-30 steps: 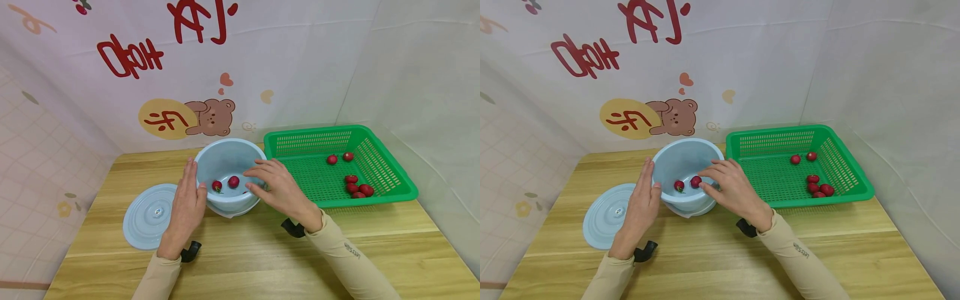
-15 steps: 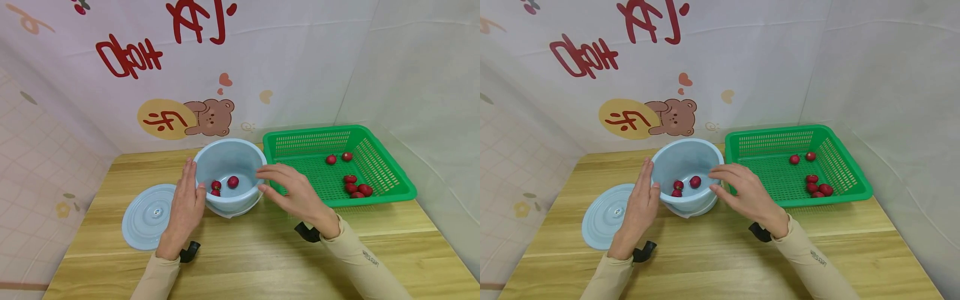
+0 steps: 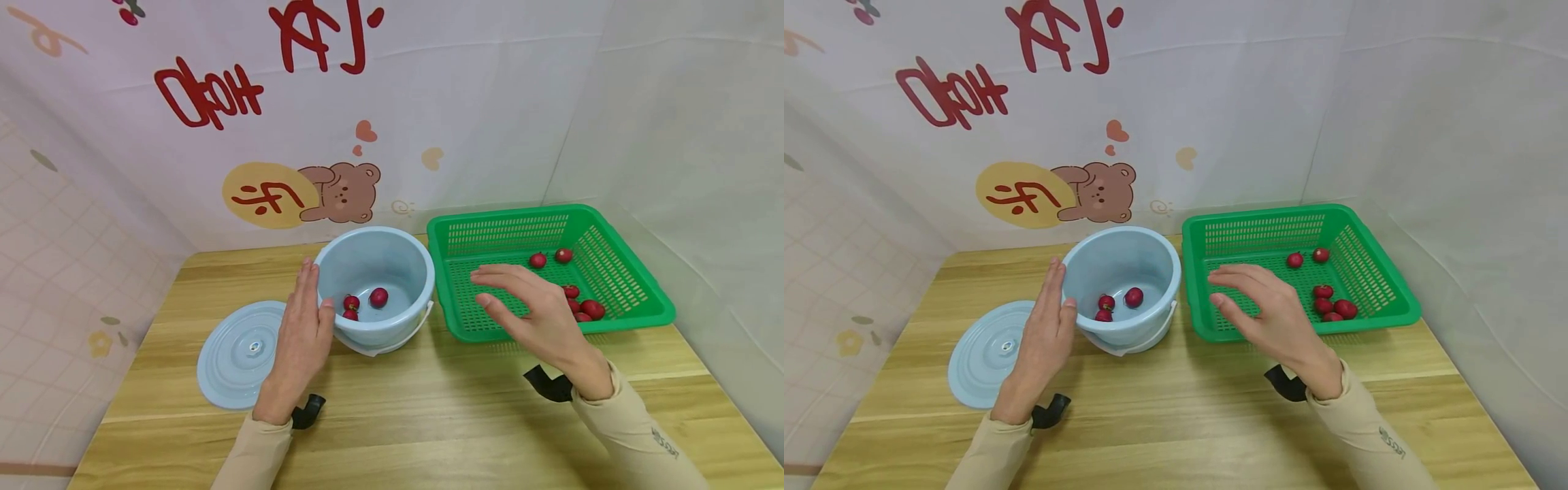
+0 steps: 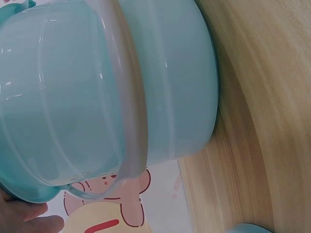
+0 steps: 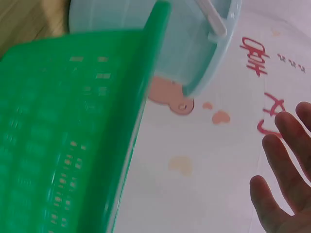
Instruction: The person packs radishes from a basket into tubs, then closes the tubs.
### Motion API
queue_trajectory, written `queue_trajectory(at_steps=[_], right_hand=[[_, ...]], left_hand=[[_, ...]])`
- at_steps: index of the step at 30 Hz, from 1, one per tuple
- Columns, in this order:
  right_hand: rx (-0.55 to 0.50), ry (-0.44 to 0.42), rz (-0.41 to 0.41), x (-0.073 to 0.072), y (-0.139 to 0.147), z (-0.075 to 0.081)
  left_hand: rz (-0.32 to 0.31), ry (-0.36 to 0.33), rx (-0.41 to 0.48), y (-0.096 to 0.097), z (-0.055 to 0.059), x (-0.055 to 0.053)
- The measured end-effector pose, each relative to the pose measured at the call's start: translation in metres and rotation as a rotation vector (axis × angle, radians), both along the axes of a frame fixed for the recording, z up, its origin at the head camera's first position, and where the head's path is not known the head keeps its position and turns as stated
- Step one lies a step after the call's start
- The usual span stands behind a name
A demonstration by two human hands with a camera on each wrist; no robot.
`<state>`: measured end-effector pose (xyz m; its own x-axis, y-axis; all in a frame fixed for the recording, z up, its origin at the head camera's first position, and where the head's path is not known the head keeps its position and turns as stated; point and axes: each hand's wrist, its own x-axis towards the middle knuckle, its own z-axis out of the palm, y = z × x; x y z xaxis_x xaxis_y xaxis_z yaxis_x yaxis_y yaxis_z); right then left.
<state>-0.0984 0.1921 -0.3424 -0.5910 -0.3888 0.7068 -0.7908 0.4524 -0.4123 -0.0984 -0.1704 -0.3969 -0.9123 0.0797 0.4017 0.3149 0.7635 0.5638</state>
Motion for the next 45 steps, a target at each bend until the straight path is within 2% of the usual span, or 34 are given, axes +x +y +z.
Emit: queue_trajectory(at_steps=[11, 19, 24, 30, 33, 36, 45], right_hand=[[-0.021, 0.051, -0.119, 0.001, 0.041, -0.004], [0.031, 0.023, -0.211, 0.002, 0.075, -0.008], [0.083, -0.070, -0.269, 0.001, 0.096, -0.010], [0.219, -0.294, -0.325, -0.002, 0.122, -0.013], [0.288, -0.371, -0.327, -0.006, 0.134, -0.017], [0.343, -0.406, -0.310, -0.011, 0.146, -0.021], [0.417, -0.496, -0.286, -0.027, 0.171, -0.029]], left_hand=[[0.002, 0.000, 0.003, 0.000, 0.000, -0.001], [0.000, -0.013, 0.005, 0.000, 0.000, -0.001], [-0.001, -0.018, 0.003, -0.001, 0.000, 0.000], [-0.001, -0.016, 0.002, -0.001, 0.000, 0.000], [0.000, -0.009, 0.001, 0.000, 0.000, 0.000], [0.000, -0.002, 0.000, 0.000, 0.000, 0.000], [-0.003, 0.002, 0.001, 0.000, 0.001, -0.001]])
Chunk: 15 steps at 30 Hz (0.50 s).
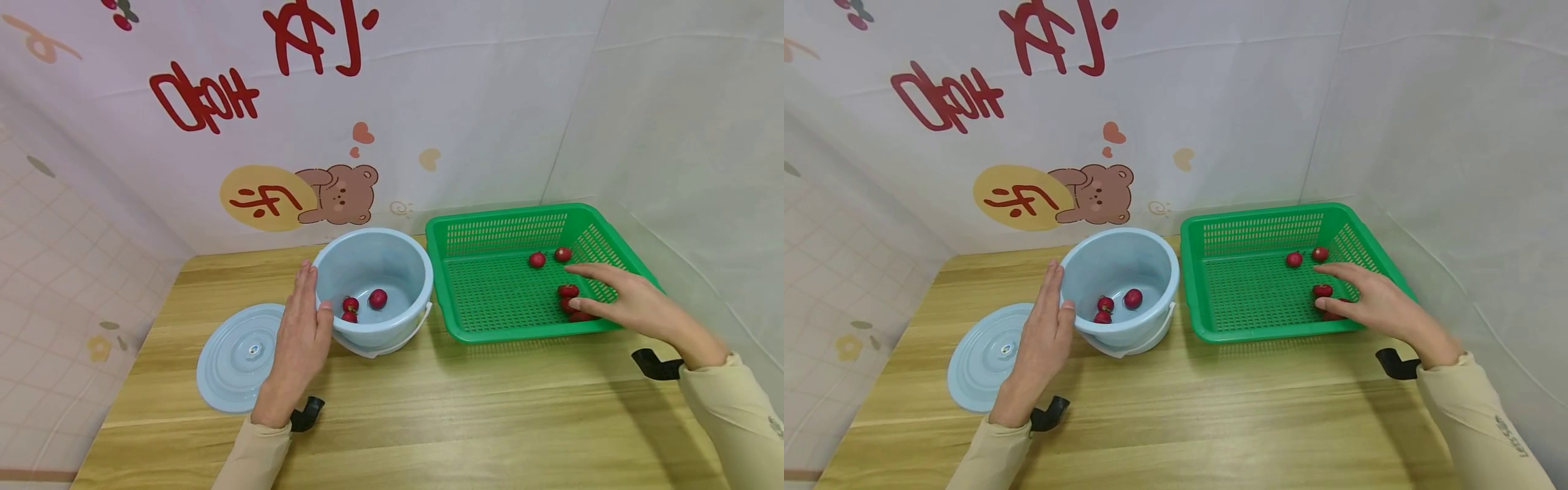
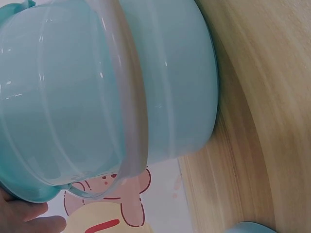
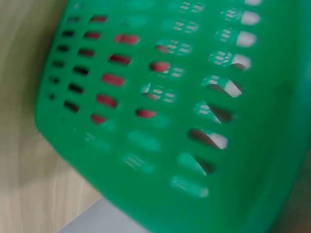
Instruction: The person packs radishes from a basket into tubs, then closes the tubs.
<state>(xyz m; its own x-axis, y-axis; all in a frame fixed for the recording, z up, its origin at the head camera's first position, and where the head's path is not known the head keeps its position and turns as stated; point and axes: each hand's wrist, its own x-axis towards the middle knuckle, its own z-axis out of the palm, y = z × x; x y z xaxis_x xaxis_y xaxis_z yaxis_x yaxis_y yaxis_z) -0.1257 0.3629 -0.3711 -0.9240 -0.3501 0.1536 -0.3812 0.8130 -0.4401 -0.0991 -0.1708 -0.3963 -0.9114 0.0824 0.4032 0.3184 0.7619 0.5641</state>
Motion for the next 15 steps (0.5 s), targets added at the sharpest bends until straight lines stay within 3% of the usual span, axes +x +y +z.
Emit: queue_trajectory(at_steps=[8, 15], right_hand=[[0.037, -0.169, -0.029, -0.017, 0.007, -0.005], [0.087, -0.228, -0.022, -0.032, 0.010, -0.009]], left_hand=[[0.002, 0.002, 0.000, 0.000, 0.000, 0.000], [0.004, 0.000, -0.003, 0.000, 0.000, 0.001]])
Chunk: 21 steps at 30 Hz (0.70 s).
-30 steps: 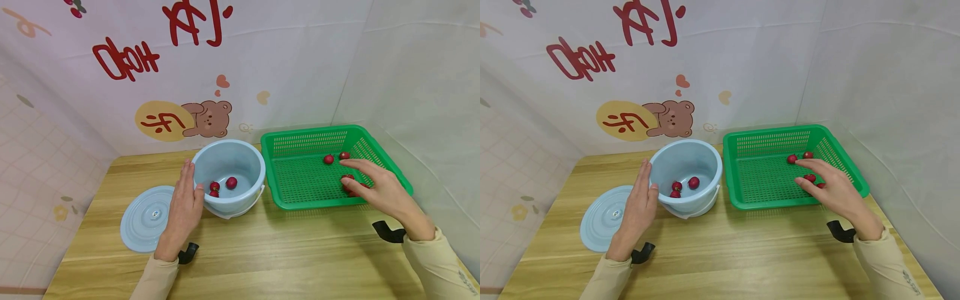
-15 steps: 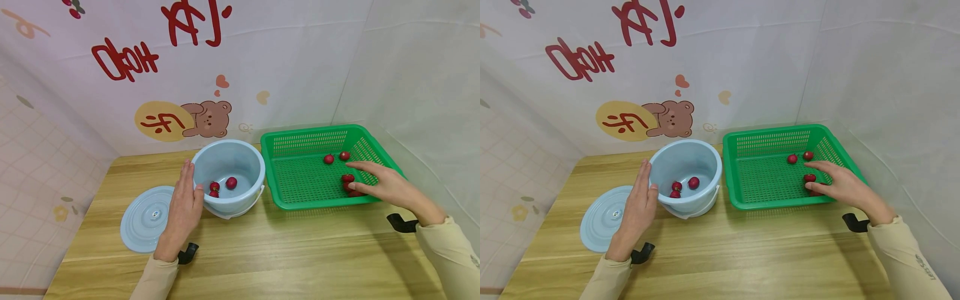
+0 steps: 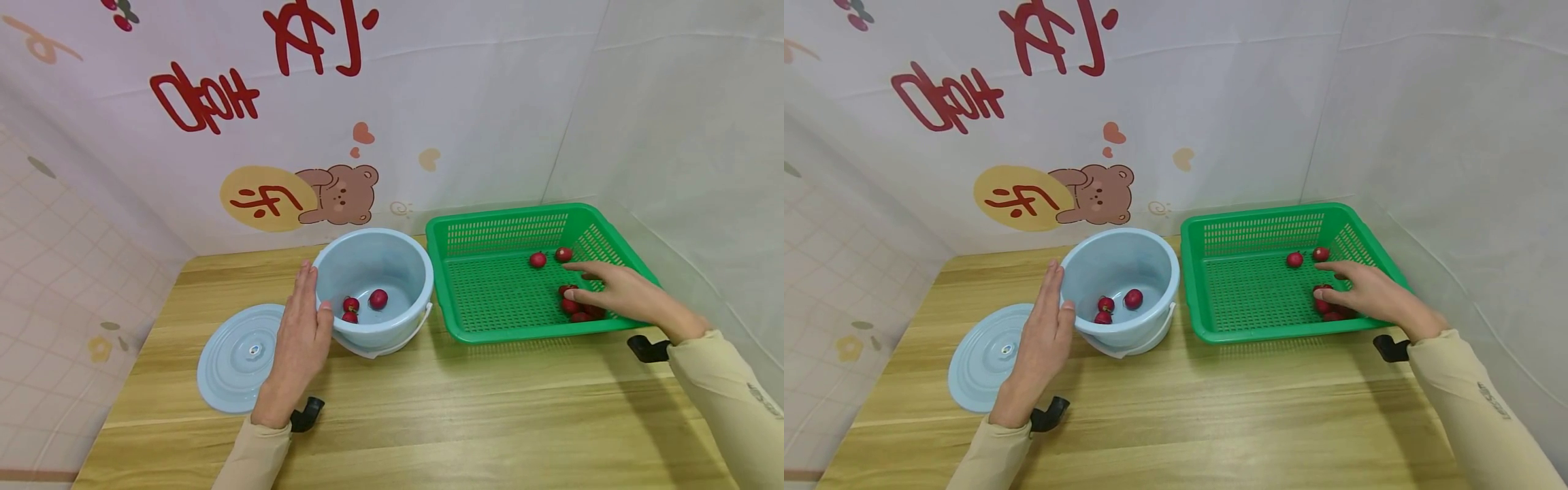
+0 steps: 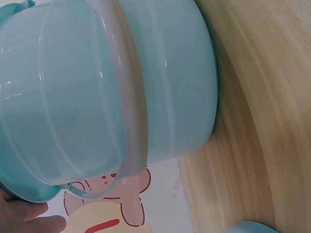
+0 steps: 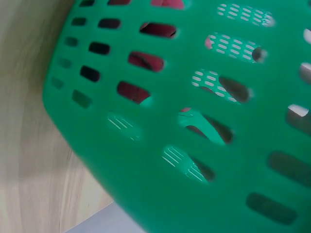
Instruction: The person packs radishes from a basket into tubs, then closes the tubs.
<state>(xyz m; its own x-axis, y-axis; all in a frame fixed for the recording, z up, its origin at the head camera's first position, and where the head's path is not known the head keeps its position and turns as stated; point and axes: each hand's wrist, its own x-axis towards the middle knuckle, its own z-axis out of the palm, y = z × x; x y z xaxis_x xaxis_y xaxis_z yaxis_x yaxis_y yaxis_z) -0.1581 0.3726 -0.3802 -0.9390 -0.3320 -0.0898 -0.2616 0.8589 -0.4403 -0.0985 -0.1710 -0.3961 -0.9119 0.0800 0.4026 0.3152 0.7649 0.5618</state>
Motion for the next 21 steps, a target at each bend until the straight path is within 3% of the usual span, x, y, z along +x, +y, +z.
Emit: queue_trajectory(at_steps=[21], right_hand=[[0.031, -0.087, 0.082, -0.023, 0.002, -0.009]], left_hand=[[-0.007, 0.005, -0.004, -0.001, 0.001, 0.000]])
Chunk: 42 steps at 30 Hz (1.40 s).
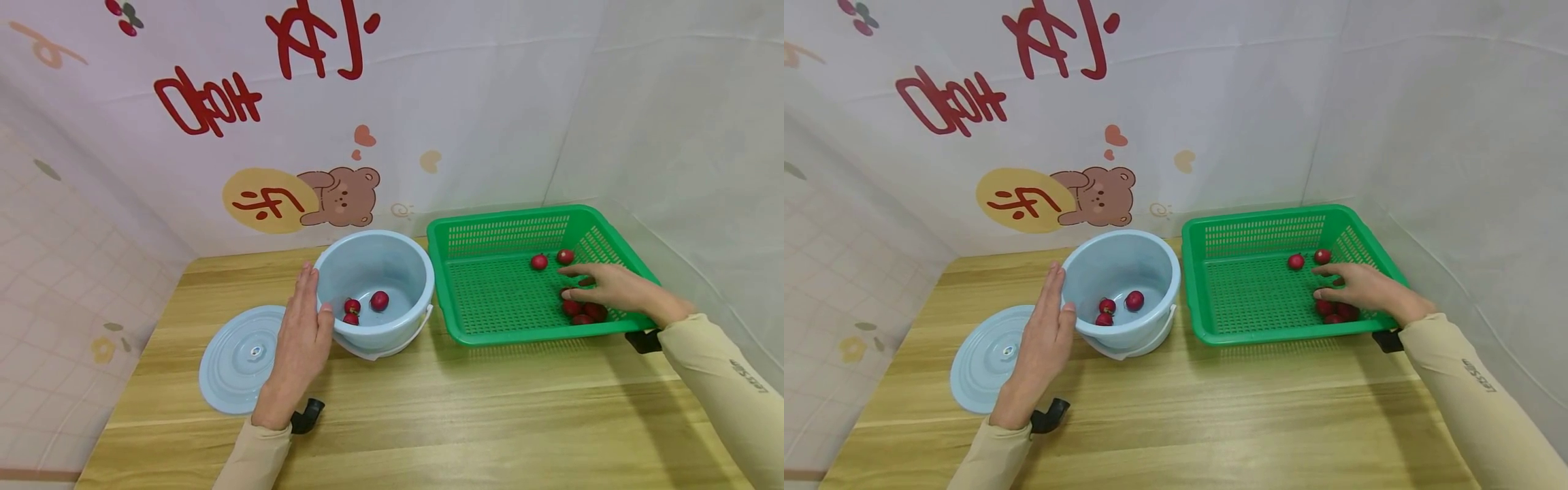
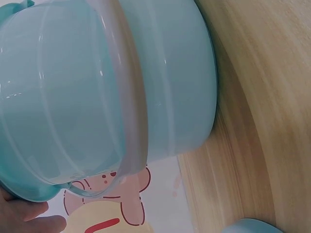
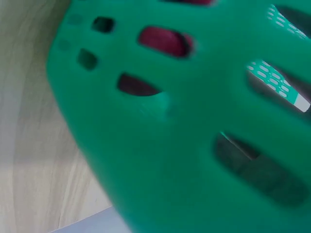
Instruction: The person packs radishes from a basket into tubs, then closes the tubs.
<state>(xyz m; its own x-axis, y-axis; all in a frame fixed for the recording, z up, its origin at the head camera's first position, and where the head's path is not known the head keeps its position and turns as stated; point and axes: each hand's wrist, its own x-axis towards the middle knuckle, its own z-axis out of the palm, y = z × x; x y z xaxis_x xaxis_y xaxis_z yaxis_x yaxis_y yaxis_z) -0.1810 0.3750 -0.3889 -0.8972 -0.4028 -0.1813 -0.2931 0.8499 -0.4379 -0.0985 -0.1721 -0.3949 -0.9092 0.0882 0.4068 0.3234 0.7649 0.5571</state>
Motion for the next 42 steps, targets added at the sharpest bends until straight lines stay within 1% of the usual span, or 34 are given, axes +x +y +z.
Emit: queue_trajectory(at_steps=[12, 19, 22, 30, 35, 39, 42], right_hand=[[0.008, 0.009, 0.064, -0.008, -0.001, -0.010], [0.014, 0.005, 0.049, -0.008, 0.001, -0.016], [0.017, 0.010, 0.057, -0.008, 0.000, -0.017], [0.018, 0.053, 0.081, -0.008, 0.001, -0.018], [0.006, 0.065, 0.087, -0.009, 0.003, -0.018], [0.005, 0.112, 0.081, -0.008, 0.003, -0.016], [0.002, 0.136, 0.053, -0.006, 0.003, -0.013]], left_hand=[[0.001, -0.009, -0.001, -0.001, 0.001, 0.001], [0.001, -0.009, -0.003, 0.000, 0.000, 0.000], [0.002, -0.007, -0.004, 0.000, -0.001, -0.001], [0.008, -0.011, -0.011, 0.000, 0.000, 0.000], [0.006, -0.001, -0.010, 0.001, 0.000, 0.000], [0.007, 0.001, -0.010, 0.001, -0.001, 0.000], [0.007, -0.001, -0.009, 0.001, -0.001, 0.000]])
